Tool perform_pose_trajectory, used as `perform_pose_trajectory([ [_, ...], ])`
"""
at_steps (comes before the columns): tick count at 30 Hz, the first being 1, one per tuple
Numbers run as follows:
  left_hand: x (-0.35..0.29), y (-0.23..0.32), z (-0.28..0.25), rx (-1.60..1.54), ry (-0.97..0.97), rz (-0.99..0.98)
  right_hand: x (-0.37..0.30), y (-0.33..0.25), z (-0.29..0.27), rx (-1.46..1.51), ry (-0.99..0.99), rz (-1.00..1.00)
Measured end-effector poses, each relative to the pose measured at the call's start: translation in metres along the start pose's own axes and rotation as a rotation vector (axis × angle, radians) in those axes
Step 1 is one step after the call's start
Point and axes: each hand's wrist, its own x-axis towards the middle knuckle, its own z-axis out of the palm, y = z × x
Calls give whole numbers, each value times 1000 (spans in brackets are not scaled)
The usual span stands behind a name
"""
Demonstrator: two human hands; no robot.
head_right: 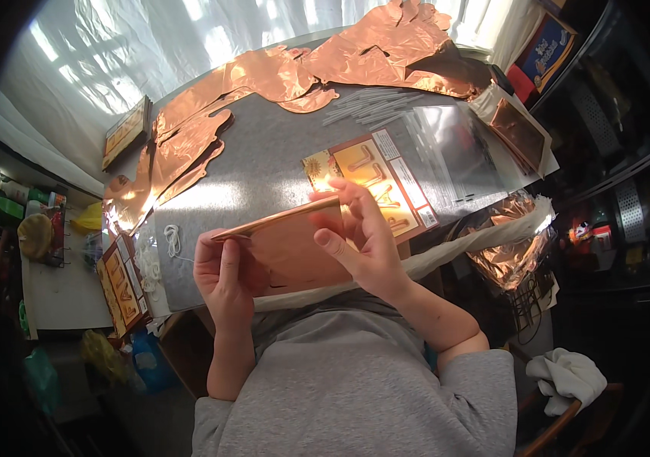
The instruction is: Folding metallic balloons and inserting them into cardboard-backed plastic sleeves for retail packaging.
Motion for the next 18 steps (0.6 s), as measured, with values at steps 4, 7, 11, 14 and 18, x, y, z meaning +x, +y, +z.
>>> perform_pose_trajectory([
  [4, 0, 0, 2, 90, 70, 56, 10, 0, -5, -109, -48, -160],
  [7, -1, -8, -4, 102, 103, 59, 11, 3, -7, -167, -82, -104],
  [11, 0, -1, 6, 122, 90, 120, 17, 6, -9, -216, -88, -155],
  [14, 1, -2, 11, 139, 125, 95, 21, 5, -11, -255, -96, -173],
  [18, 5, -4, 13, -4, 148, 49, 21, -1, -2, -255, -75, -98],
])
